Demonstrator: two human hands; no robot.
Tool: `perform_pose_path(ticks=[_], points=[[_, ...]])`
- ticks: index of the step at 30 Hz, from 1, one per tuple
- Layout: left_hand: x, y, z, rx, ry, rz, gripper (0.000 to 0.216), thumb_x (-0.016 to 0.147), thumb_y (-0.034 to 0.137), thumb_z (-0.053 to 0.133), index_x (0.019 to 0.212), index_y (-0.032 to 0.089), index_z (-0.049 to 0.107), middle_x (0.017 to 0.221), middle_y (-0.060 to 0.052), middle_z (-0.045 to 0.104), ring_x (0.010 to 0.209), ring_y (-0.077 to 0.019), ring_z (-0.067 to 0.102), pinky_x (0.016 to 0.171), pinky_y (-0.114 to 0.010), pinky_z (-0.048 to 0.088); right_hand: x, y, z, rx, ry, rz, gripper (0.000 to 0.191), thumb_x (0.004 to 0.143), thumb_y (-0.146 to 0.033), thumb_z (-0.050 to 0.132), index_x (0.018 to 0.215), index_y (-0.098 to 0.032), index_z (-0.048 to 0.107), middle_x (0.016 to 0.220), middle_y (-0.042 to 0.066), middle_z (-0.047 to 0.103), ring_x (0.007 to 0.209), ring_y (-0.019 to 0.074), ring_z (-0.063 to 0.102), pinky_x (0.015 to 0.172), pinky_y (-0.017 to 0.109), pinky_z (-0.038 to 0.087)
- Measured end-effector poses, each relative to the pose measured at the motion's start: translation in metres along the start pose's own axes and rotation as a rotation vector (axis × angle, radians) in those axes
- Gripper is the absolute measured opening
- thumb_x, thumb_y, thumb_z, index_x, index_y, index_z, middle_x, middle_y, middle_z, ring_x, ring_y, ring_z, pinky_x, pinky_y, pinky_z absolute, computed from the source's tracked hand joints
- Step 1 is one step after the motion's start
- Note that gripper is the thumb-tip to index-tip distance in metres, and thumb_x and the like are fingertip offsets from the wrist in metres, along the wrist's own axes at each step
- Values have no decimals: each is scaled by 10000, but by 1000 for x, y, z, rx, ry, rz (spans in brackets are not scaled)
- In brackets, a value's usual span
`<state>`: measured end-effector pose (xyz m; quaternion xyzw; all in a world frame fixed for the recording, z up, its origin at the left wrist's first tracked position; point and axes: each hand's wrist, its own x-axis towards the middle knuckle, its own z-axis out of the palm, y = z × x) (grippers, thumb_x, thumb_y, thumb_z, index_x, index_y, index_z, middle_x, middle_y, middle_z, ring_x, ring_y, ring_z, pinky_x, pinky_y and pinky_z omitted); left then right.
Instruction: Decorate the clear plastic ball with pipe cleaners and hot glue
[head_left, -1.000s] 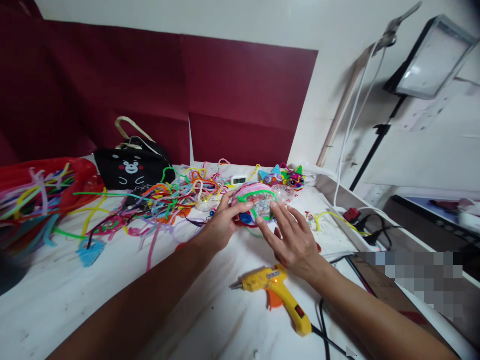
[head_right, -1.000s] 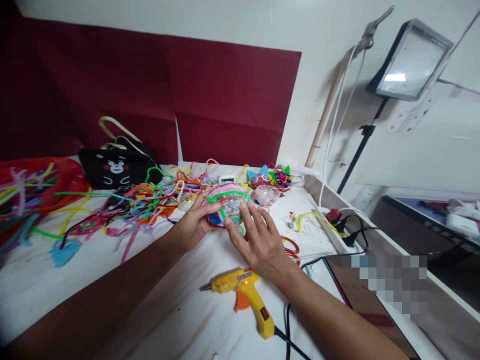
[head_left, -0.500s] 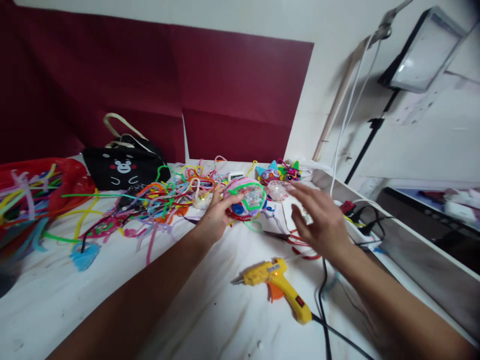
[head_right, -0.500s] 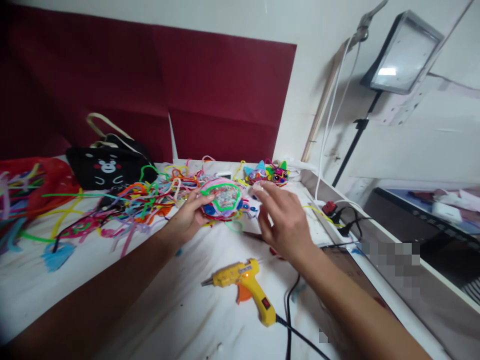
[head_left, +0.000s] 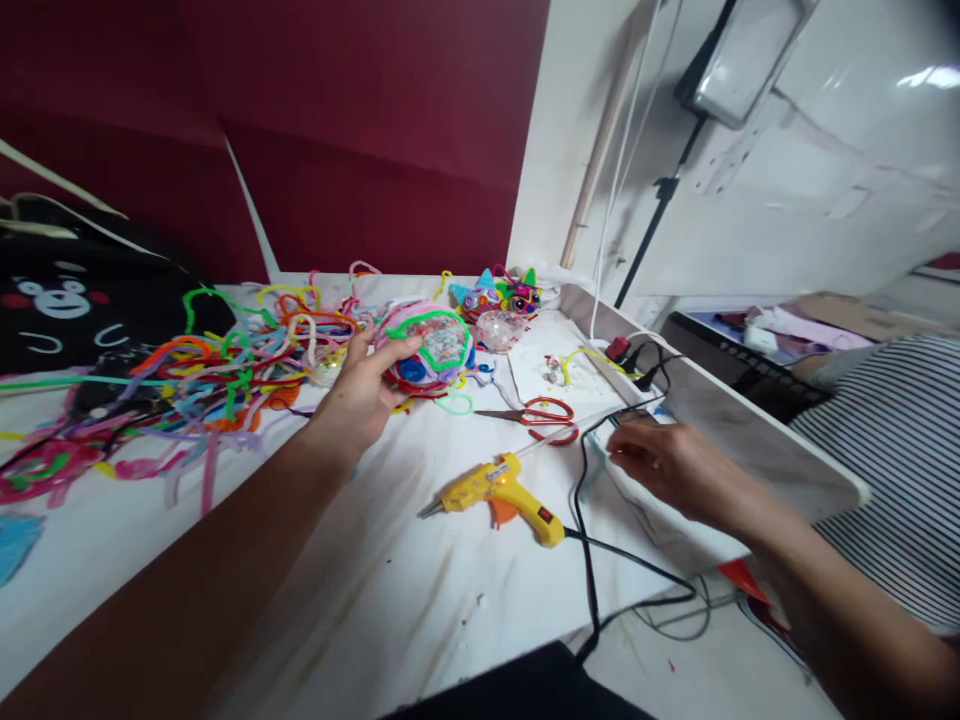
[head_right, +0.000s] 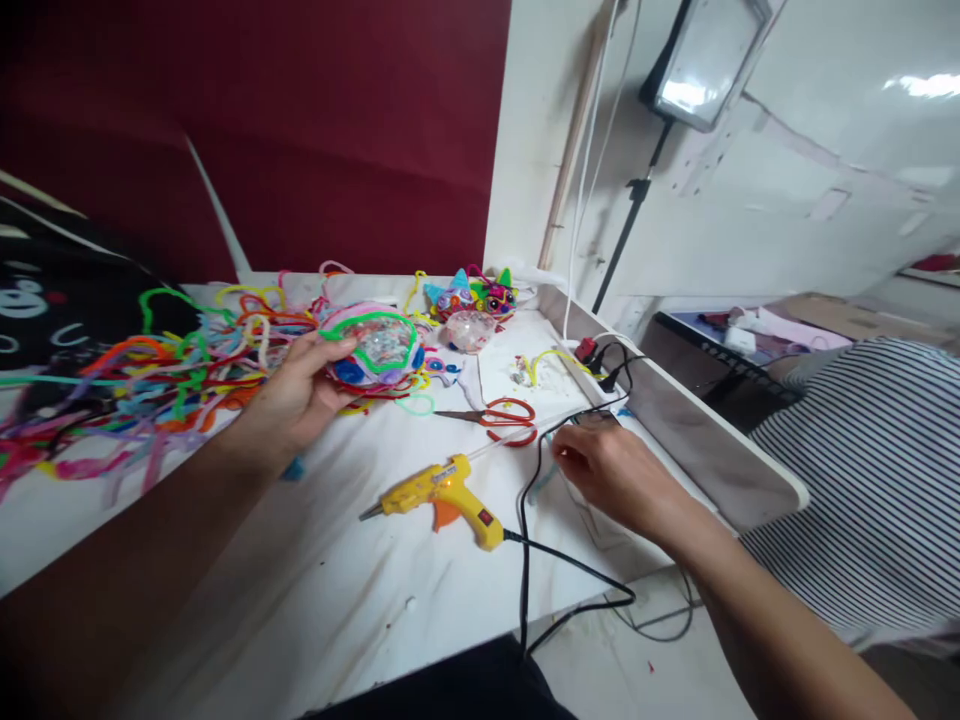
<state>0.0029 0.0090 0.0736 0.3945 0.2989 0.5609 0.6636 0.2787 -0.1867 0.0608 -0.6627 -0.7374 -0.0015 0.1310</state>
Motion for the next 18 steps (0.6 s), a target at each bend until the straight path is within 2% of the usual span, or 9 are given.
perform_pose_path(ticks=[2, 5, 9, 11, 14, 18], points=[[0, -1, 0, 6, 0, 4, 424, 621, 121, 772, 955, 225, 532, 963, 9, 689, 873, -190, 688, 766, -345, 600, -12, 14, 3, -37, 19, 84, 173, 874, -201, 518, 781, -204, 664, 633, 19, 658, 526, 138, 583, 516, 252, 401], [1, -4, 1, 21, -22, 2, 465, 612, 139, 786, 982, 239, 521, 966, 8, 691, 853, -194, 690, 744, -355, 604, -9, 25, 5, 7, 32, 95, 156, 871, -198, 523, 803, -196, 664, 693, 33, 688, 590, 152, 625, 563, 254, 439], [-1, -7, 2, 69, -7, -4, 531, 582, 154, 806, 1019, 261, 523, 977, 9, 690, 835, -208, 692, 693, -356, 606, 37, 20, 14, 0, -15, 16, 222, 915, -178, 453, 951, -172, 672, 945, 90, 727, 801, 175, 669, 718, 276, 486], [-3, -7, 2, 100, -6, 3, 565, 571, 161, 813, 1044, 270, 525, 980, 12, 688, 827, -205, 691, 657, -332, 602, 68, 13, 23, -23, -69, -24, 225, 903, -144, 463, 966, -176, 676, 990, 91, 725, 887, 182, 666, 764, 272, 472], [-6, -5, 3, 164, 21, -15, 641, 550, 183, 837, 1095, 278, 512, 1003, 13, 682, 780, -182, 682, 605, -298, 583, 105, 4, 38, -74, -196, -71, 136, 839, -162, 574, 913, -193, 684, 926, 75, 736, 840, 186, 673, 711, 251, 450], [-10, -7, 2, 199, 10, -26, 703, 544, 212, 860, 1147, 272, 506, 1004, 1, 688, 779, -182, 680, 650, -304, 568, 126, -3, 47, -150, -295, -118, 138, 782, -197, 625, 915, -189, 659, 856, 88, 728, 749, 213, 670, 610, 265, 396]])
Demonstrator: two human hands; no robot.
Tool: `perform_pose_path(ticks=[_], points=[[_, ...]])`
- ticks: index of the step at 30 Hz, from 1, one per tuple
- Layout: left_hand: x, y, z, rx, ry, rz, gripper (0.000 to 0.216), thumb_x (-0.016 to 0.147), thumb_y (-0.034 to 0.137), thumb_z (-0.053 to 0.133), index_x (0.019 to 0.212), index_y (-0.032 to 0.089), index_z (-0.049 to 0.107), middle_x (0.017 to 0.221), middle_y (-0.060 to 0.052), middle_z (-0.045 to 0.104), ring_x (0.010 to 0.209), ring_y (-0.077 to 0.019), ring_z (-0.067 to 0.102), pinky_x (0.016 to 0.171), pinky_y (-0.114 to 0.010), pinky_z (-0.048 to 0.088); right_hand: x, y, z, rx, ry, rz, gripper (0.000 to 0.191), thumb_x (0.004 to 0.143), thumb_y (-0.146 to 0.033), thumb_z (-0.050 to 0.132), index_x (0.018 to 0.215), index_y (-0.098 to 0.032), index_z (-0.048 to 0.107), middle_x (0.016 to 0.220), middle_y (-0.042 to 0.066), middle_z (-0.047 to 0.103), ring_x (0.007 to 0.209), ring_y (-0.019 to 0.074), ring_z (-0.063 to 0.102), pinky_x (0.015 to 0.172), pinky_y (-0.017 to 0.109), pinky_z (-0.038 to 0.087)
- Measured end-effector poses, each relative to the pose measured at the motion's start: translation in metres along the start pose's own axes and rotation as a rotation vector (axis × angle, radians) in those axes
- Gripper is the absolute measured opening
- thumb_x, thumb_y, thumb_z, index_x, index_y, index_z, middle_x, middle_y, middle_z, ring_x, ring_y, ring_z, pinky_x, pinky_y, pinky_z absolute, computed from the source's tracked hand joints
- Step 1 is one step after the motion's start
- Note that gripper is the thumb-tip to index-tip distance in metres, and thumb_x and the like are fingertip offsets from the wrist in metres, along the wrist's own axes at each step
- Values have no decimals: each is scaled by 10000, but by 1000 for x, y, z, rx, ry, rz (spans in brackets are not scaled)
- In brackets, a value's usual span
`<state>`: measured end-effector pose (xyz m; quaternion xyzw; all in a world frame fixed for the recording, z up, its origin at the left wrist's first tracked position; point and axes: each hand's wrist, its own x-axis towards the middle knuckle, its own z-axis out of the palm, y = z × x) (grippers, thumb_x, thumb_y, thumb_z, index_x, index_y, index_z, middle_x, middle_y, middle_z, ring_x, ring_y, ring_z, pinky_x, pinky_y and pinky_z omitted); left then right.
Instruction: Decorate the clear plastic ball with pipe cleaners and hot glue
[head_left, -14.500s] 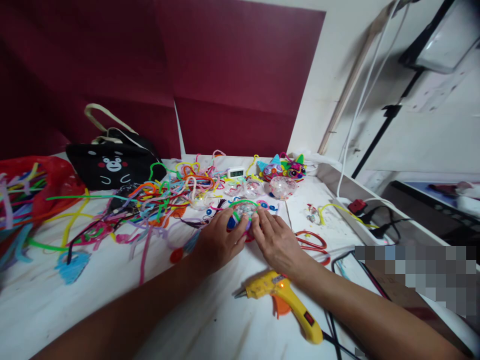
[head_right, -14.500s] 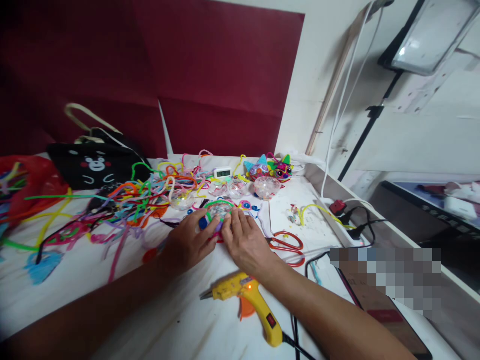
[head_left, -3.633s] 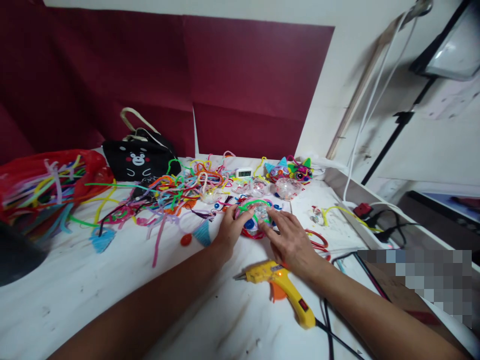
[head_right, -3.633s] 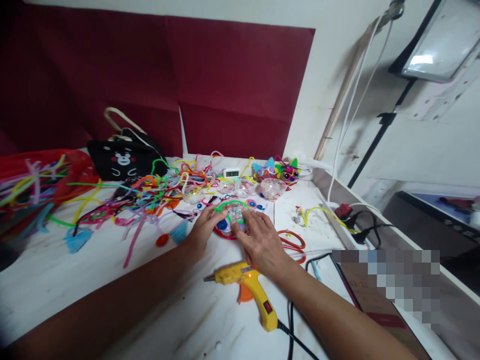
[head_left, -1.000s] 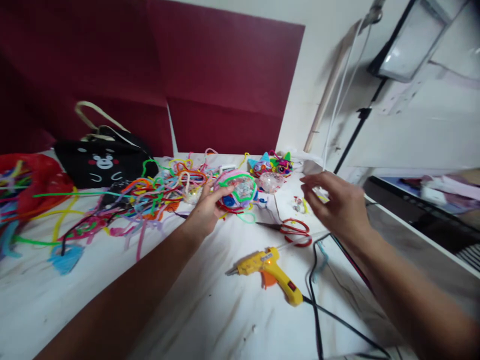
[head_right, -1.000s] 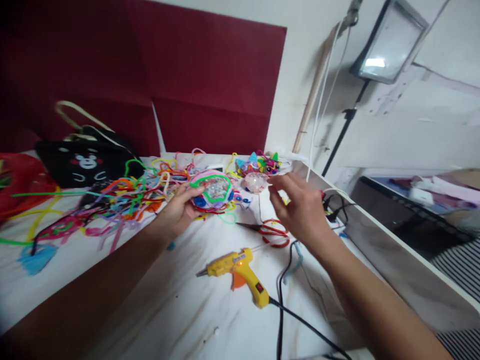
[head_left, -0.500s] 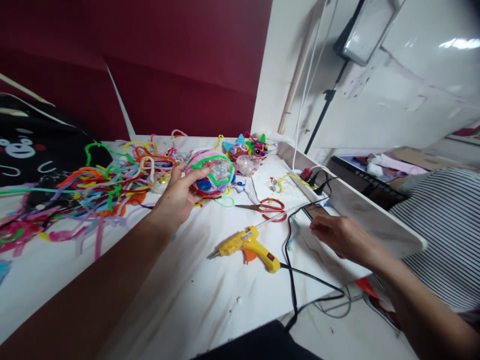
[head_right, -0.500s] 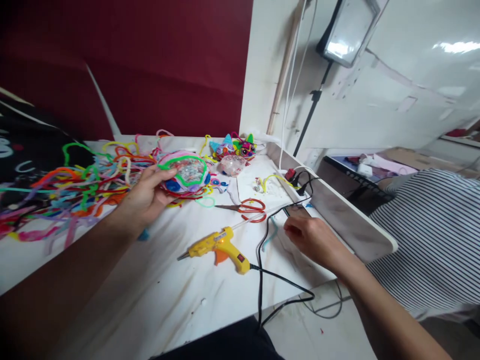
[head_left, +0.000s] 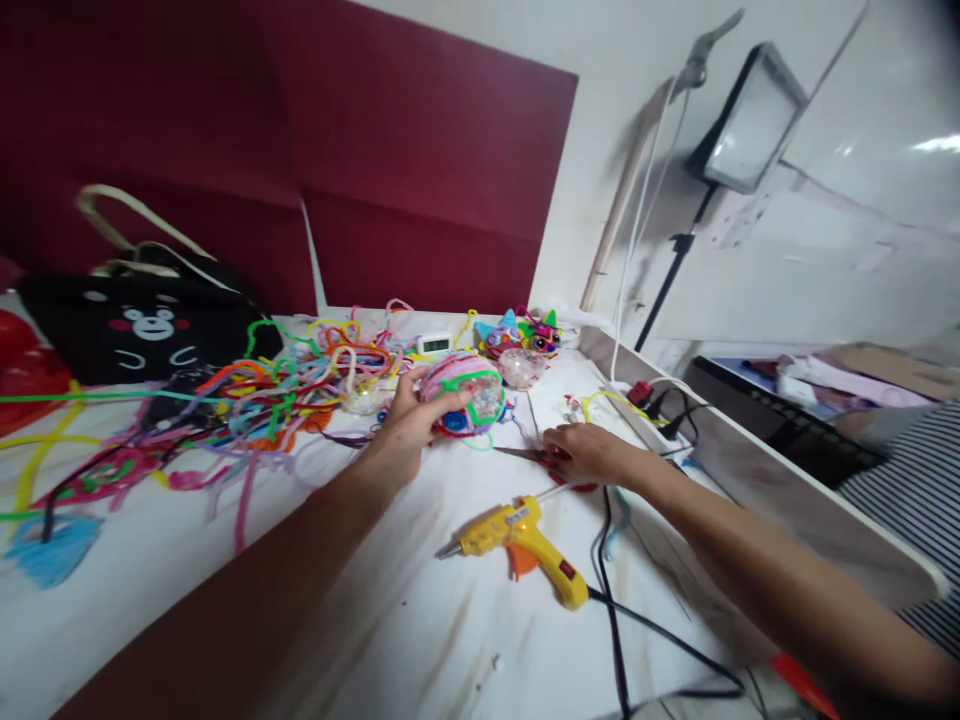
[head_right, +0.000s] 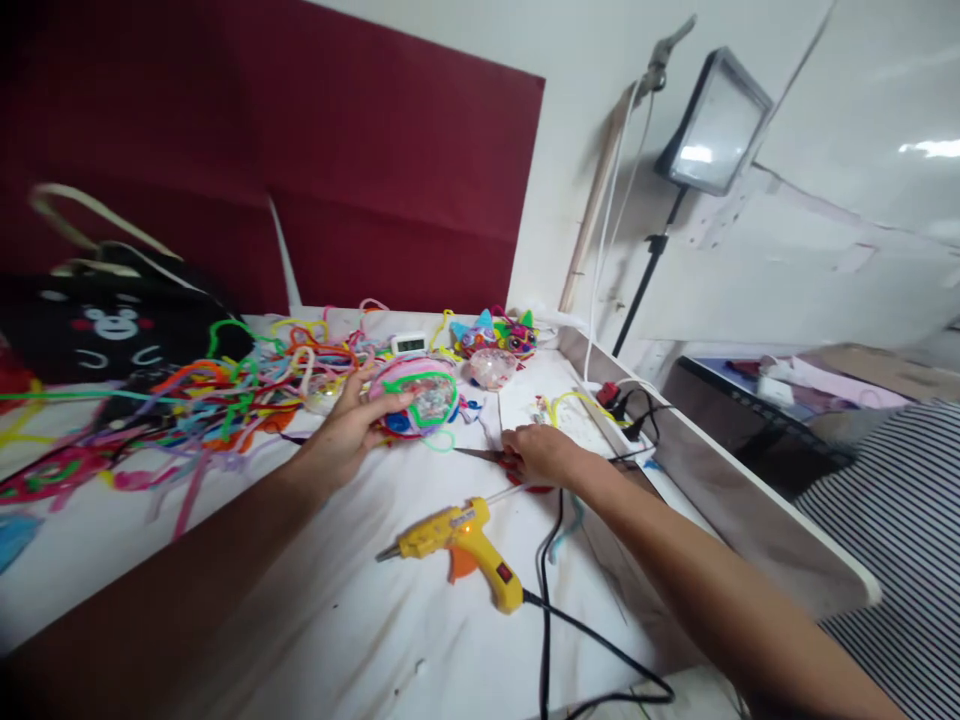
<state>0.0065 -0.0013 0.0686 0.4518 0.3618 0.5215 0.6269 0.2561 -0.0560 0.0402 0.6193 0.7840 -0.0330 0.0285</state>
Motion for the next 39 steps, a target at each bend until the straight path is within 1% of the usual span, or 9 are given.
perform_pose_path(ticks=[3, 6, 13, 18, 23, 26, 29, 34, 39], points=[[1, -5, -3, -4, 6, 50, 691, 524, 174, 872, 1123, 245, 534, 1015, -10, 691, 866, -193, 680, 746, -303, 552, 1, 1, 2, -17, 1, -5, 232, 770, -227, 629, 996, -182, 602, 783, 76, 706, 689, 215, 653, 562, 266, 355], [4, -10, -7, 23, 0, 107, 674, 537, 166, 872, 1122, 244, 546, 1066, -20, 686, 906, -194, 674, 802, -310, 536, 0, 5, 6, 15, 52, -13, 258, 784, -246, 625, 1024, -188, 550, 851, 75, 701, 709, 196, 646, 587, 258, 374], [6, -7, -9, 120, 9, 176, 741, 563, 225, 880, 1195, 265, 494, 1101, -24, 669, 984, -211, 658, 815, -301, 520, 0, 12, 15, 195, 345, 9, 389, 781, -169, 588, 1156, -172, 480, 1106, 123, 631, 827, 174, 632, 714, 273, 471], [-2, 5, -4, 137, 33, 190, 747, 536, 204, 883, 1175, 248, 499, 1080, -36, 664, 957, -220, 658, 781, -303, 526, -5, 15, 9, 323, 554, 100, 359, 871, -341, 552, 1175, -153, 511, 777, 35, 619, 656, 176, 591, 594, 285, 478], [-6, 10, -1, 200, 55, 220, 757, 498, 140, 869, 1161, 236, 517, 989, -24, 667, 880, -216, 655, 721, -284, 513, -33, -7, -11, 456, 808, -47, 302, 894, -358, 588, 1144, -188, 603, 779, 22, 613, 626, 144, 563, 543, 253, 450], [-7, 11, 0, 325, 77, 251, 774, 496, 181, 871, 1181, 232, 514, 1002, -31, 662, 884, -222, 649, 740, -295, 507, -51, -28, -26, 296, 815, -212, 301, 886, -326, 632, 1160, -204, 610, 751, 9, 580, 630, 138, 552, 567, 257, 447], [-10, 11, 1, 437, 41, 278, 801, 518, 229, 864, 1227, 239, 492, 1050, -38, 657, 906, -224, 651, 795, -322, 512, -56, -41, -36, 130, 825, -298, 337, 891, -318, 632, 1199, -191, 583, 919, 66, 629, 759, 160, 613, 654, 270, 496], [-17, 12, 0, 525, -50, 301, 811, 543, 226, 842, 1267, 250, 476, 1122, -63, 661, 992, -257, 651, 847, -360, 518, -51, -39, -46, -184, 836, -350, 335, 896, -299, 631, 1200, -170, 573, 989, 89, 666, 854, 197, 646, 701, 297, 507], [-23, 17, 3, 584, -136, 257, 803, 560, 287, 843, 1267, 247, 465, 1173, -82, 657, 1061, -295, 639, 882, -406, 515, -50, -32, -54, -352, 846, -397, 334, 895, -308, 639, 1193, -167, 582, 959, 74, 687, 875, 204, 659, 693, 293, 496]])
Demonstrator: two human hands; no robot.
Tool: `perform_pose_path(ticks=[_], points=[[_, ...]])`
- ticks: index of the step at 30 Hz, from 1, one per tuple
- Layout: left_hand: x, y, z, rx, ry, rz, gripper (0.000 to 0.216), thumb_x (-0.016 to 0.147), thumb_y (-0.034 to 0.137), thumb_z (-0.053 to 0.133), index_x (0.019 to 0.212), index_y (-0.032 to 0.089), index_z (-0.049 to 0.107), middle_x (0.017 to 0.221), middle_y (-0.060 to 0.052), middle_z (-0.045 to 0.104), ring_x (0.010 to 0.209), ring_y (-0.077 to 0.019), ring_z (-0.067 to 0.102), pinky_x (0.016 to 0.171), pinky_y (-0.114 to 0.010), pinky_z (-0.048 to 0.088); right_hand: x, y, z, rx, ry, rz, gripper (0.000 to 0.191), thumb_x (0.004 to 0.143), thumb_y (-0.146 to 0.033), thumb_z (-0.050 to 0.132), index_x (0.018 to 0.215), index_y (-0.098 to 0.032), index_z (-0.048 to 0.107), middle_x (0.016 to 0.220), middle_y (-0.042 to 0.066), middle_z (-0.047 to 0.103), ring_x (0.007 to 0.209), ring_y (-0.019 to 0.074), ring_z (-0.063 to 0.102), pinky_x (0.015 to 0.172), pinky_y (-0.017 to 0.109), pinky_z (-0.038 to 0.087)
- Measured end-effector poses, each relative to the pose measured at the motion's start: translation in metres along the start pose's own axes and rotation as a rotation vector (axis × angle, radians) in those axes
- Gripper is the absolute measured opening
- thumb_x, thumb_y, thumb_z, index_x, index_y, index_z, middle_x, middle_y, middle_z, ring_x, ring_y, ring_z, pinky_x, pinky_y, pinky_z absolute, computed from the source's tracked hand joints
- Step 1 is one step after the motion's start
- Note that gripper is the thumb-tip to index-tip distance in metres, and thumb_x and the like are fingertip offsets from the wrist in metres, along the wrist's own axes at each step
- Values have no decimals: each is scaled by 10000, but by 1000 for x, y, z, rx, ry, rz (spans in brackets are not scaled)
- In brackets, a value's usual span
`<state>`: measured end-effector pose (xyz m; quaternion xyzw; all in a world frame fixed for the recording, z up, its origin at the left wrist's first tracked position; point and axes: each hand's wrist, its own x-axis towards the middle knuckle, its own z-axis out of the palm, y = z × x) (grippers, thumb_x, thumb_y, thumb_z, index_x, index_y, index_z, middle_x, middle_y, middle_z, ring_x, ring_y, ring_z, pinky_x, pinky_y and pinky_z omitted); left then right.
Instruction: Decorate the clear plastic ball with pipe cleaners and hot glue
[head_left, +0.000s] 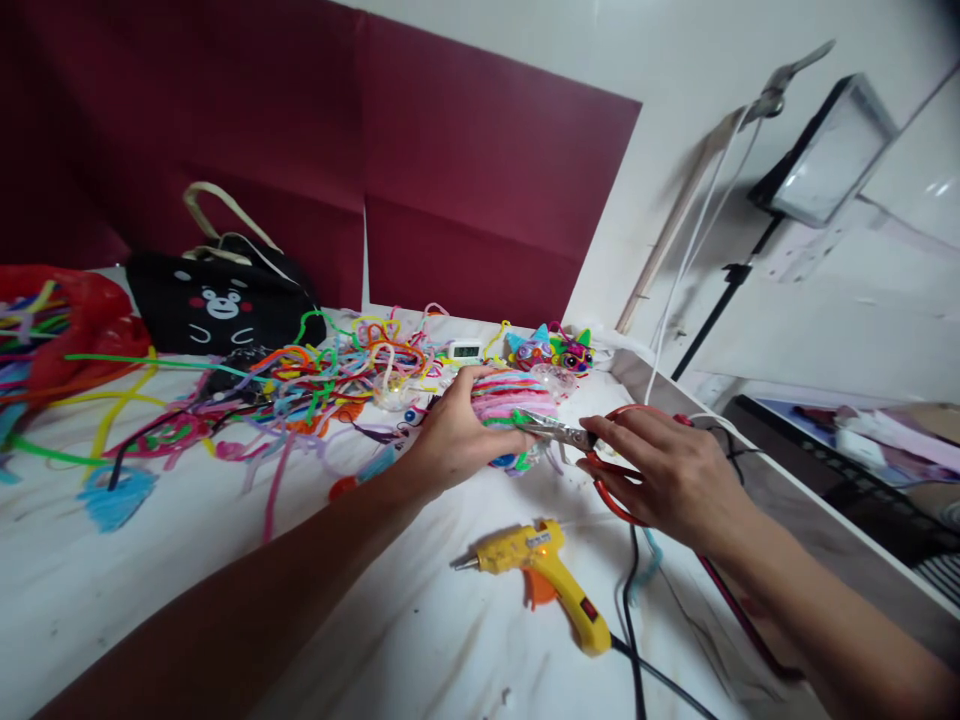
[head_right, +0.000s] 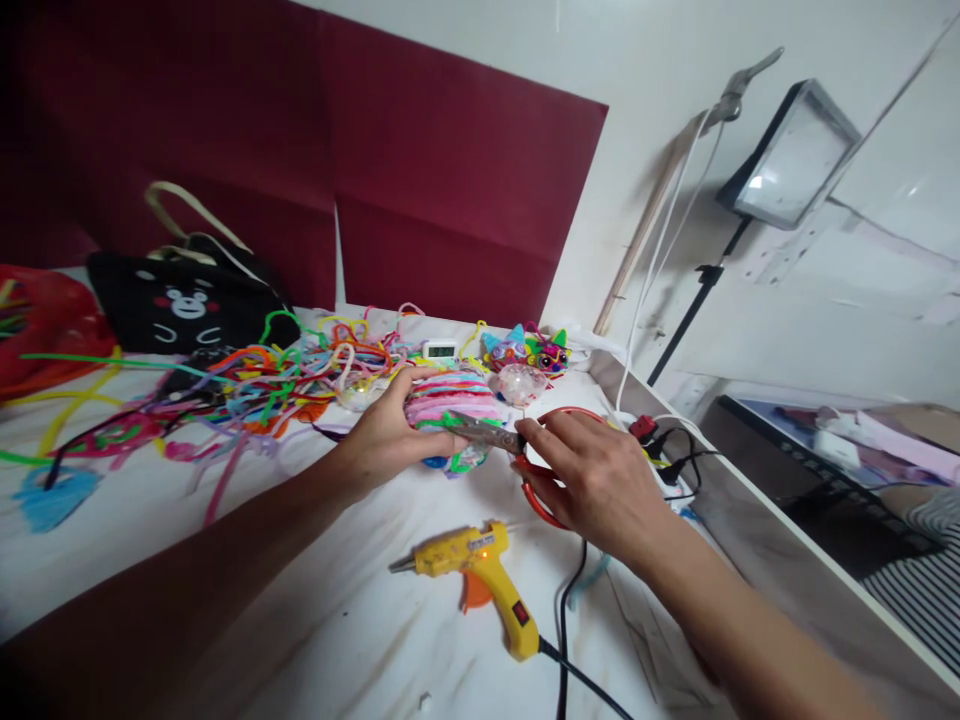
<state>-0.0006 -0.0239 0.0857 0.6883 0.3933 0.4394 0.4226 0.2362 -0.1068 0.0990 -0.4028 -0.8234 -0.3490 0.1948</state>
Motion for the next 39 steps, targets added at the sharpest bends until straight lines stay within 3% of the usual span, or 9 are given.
perform_pose_path(ticks=[9, 20, 28, 39], points=[[-3, 1, 4, 38, -34, -30, 857, 536, 315, 856, 1292, 239, 459, 1198, -83, 657, 1077, -297, 637, 924, -424, 501, 2, 3, -6, -5, -46, -72, 299, 901, -279, 630, 1164, -141, 595, 952, 81, 707, 832, 196, 672, 662, 294, 502], [-4, 0, 4, 76, -99, -61, 846, 517, 346, 873, 1267, 244, 495, 1066, -64, 698, 1009, -298, 665, 843, -396, 533, 8, 10, -7, 25, -80, -170, 259, 941, -287, 568, 1142, -127, 589, 942, 90, 708, 837, 194, 671, 654, 298, 482], [-5, 0, 5, 89, -113, -60, 869, 501, 389, 878, 1266, 225, 499, 1023, -66, 708, 1000, -294, 669, 847, -391, 537, 8, 14, -2, 37, -151, -173, 304, 937, -378, 583, 1132, -146, 600, 938, 75, 704, 793, 174, 667, 604, 289, 428], [-7, 1, 5, 145, -143, -84, 764, 533, 380, 842, 1213, 246, 522, 1043, -60, 712, 942, -288, 673, 740, -358, 536, 19, 13, 2, -7, -165, -252, 246, 959, -370, 532, 889, -157, 634, 677, 16, 631, 597, 141, 590, 549, 304, 330]])
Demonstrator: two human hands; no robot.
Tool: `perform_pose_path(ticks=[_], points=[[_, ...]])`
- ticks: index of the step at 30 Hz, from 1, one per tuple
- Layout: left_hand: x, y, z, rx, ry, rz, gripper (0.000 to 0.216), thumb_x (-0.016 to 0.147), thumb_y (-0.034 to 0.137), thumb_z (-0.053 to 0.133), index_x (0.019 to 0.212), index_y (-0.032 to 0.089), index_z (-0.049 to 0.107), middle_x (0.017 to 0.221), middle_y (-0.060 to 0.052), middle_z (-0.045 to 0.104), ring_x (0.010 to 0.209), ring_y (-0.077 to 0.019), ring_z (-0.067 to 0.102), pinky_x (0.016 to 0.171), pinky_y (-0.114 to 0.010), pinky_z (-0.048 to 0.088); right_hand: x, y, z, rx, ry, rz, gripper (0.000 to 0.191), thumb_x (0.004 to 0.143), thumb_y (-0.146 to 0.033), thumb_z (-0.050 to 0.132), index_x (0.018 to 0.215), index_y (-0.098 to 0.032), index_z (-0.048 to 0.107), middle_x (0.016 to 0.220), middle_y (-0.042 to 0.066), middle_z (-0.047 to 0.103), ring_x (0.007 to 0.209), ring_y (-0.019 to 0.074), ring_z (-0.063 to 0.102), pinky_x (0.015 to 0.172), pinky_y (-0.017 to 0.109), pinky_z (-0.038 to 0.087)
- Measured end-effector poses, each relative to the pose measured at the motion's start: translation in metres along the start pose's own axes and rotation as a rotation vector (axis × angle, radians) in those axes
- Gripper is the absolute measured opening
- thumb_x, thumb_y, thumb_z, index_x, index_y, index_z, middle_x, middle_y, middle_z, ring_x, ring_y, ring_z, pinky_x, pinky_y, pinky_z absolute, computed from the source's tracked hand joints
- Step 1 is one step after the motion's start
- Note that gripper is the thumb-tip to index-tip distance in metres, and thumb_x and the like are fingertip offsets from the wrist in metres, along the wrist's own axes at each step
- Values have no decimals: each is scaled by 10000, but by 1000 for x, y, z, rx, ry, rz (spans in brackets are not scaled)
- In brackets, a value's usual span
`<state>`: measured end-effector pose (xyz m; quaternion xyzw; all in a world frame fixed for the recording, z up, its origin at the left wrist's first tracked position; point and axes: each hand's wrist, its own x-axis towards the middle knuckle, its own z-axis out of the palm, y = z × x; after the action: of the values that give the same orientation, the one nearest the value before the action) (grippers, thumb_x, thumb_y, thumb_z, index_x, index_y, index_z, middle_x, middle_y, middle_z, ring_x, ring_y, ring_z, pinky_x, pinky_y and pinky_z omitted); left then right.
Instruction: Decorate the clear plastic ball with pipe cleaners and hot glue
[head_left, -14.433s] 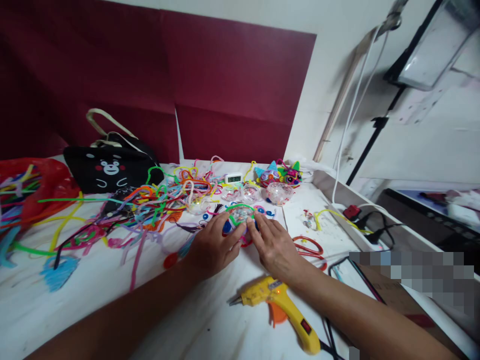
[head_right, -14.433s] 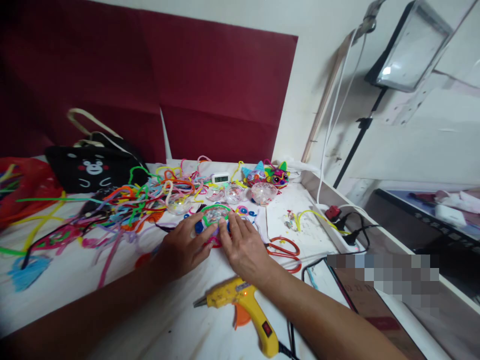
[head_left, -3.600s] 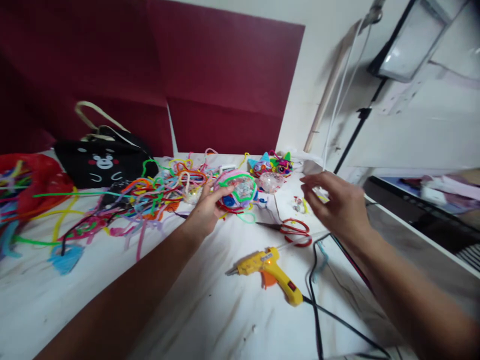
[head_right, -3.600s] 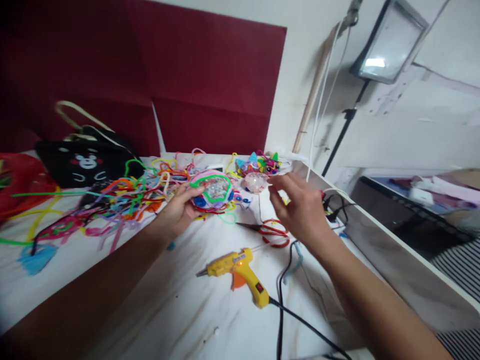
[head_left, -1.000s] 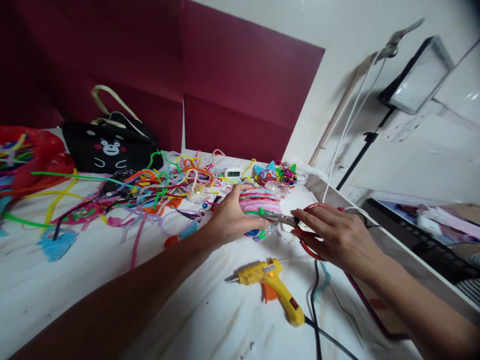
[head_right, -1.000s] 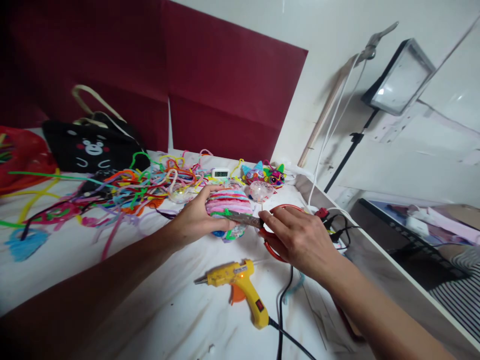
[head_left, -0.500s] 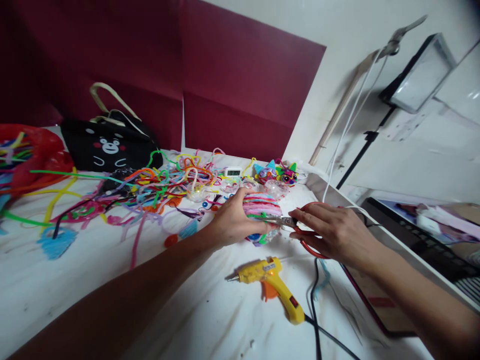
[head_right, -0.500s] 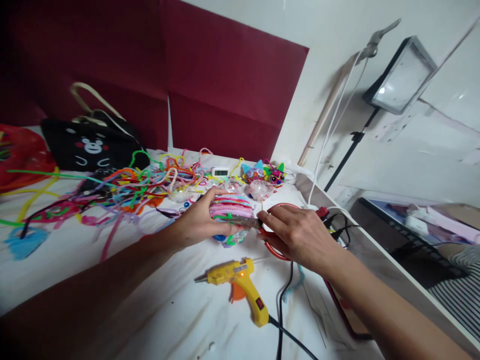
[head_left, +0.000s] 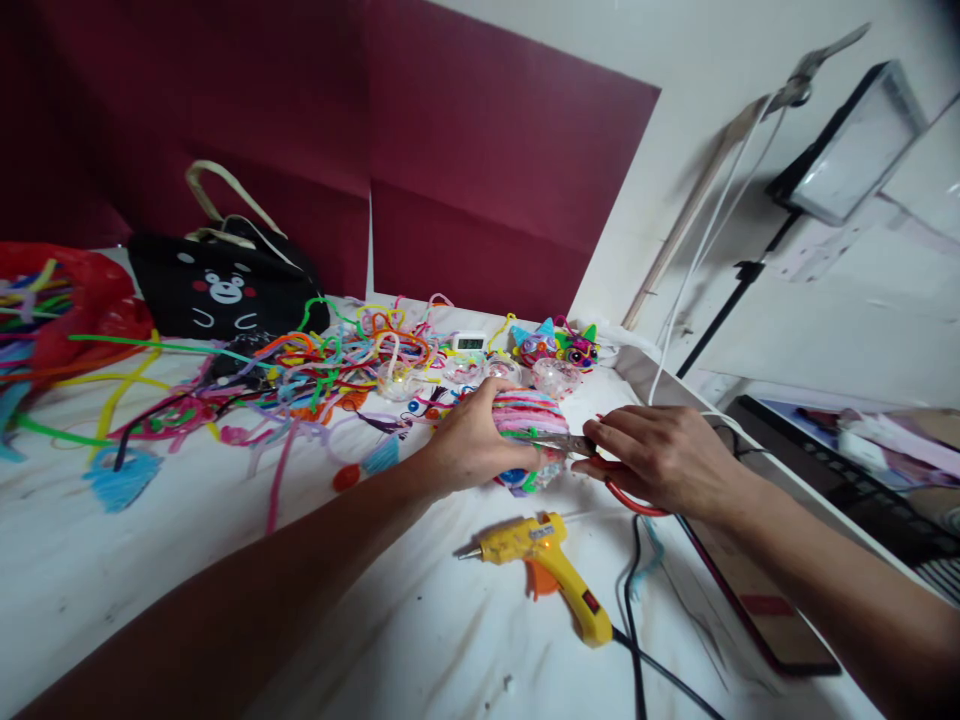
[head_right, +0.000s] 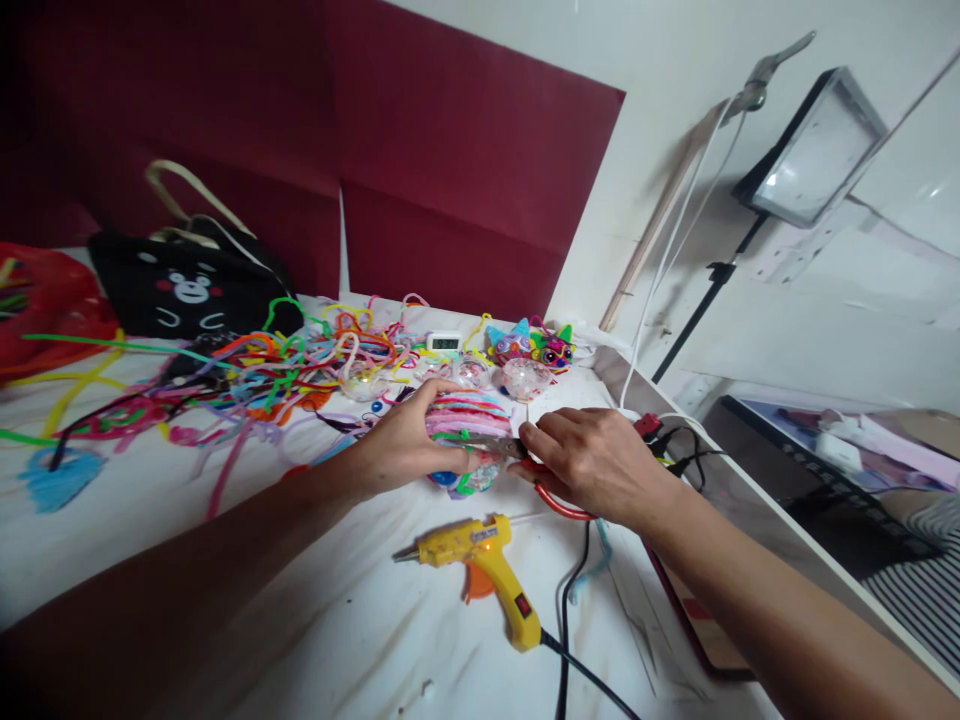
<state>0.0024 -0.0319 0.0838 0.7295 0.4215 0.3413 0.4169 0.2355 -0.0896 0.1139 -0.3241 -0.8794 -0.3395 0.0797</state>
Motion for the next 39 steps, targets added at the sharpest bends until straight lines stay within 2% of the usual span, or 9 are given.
perform_pose_path(ticks=[4, 10, 13, 19, 28, 31, 35, 39], points=[[1, -3, 0, -24, 16, 5, 769, 519, 351, 854, 1210, 248, 534, 1004, -55, 716, 896, -279, 679, 709, -346, 533, 1, 2, 4, -22, 0, -18, 218, 962, -322, 519, 868, -159, 629, 647, 15, 620, 588, 144, 578, 563, 307, 323], [3, -6, 0, 0, 44, 26, 796, 504, 346, 861, 1219, 240, 530, 1052, -74, 701, 966, -296, 659, 759, -361, 527, 0, 4, 13, -47, 5, -73, 238, 976, -295, 489, 812, -161, 596, 587, -8, 565, 510, 130, 499, 549, 322, 274], [5, -8, -1, 4, 34, 26, 807, 512, 371, 855, 1230, 240, 510, 1024, -66, 699, 941, -292, 665, 737, -352, 527, 0, 5, 15, -27, -19, -50, 251, 981, -304, 478, 801, -167, 585, 588, -9, 570, 502, 127, 495, 549, 320, 258], [8, -10, -3, -21, 34, 27, 780, 544, 336, 831, 1245, 238, 502, 990, -41, 698, 875, -252, 671, 674, -306, 519, -1, -2, 16, 256, -126, 169, 322, 960, -456, 493, 924, -166, 628, 647, 5, 609, 534, 125, 537, 540, 279, 268], [6, -12, 0, -64, -1, 16, 791, 534, 342, 852, 1234, 255, 493, 976, -27, 702, 870, -248, 676, 675, -305, 528, 3, -11, 8, 673, -202, 428, 373, 888, -529, 562, 848, -168, 646, 606, -25, 531, 522, 105, 431, 517, 240, 304], [8, -12, -2, -158, -9, -1, 788, 553, 326, 853, 1244, 254, 481, 937, -11, 698, 844, -231, 678, 675, -303, 534, -4, -5, 6, 812, -194, 587, 373, 864, -549, 579, 846, -184, 653, 629, -27, 554, 560, 112, 463, 513, 226, 340], [15, -15, -10, -234, 30, -3, 783, 552, 295, 858, 1246, 233, 502, 1055, -44, 686, 985, -248, 657, 770, -323, 535, -26, 9, 13, 776, -186, 774, 422, 856, -593, 560, 775, -190, 654, 586, -24, 540, 538, 117, 471, 476, 224, 331], [22, -17, -15, -383, 41, -28, 761, 563, 252, 846, 1235, 213, 489, 1093, -52, 668, 1004, -228, 648, 804, -312, 523, -52, 15, 33, 562, -344, 739, 399, 823, -583, 592, 748, -203, 690, 543, -13, 576, 493, 133, 506, 482, 246, 366]])
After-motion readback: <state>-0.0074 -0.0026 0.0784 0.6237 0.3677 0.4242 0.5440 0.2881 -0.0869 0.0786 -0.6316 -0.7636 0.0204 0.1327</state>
